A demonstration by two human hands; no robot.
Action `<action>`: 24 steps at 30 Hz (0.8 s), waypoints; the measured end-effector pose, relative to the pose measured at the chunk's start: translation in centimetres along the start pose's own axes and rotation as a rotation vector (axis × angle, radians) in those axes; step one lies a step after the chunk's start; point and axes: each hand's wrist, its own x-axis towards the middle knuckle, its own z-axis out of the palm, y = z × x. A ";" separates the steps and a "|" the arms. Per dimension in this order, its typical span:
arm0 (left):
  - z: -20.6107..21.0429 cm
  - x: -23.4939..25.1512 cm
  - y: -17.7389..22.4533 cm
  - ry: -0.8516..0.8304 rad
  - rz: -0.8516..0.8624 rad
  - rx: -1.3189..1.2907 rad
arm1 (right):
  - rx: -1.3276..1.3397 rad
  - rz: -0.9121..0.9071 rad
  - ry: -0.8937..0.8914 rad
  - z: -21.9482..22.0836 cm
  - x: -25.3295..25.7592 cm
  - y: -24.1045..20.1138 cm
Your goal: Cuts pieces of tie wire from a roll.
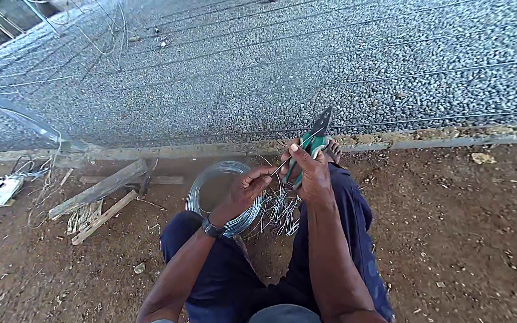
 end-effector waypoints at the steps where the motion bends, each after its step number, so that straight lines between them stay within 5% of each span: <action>1: 0.0 0.0 0.0 0.001 -0.002 0.004 | 0.010 0.003 -0.002 -0.1 0.0 0.0; 24: 0.2 0.2 -0.5 -0.004 0.034 0.007 | 0.080 0.046 -0.018 -0.1 0.0 -0.6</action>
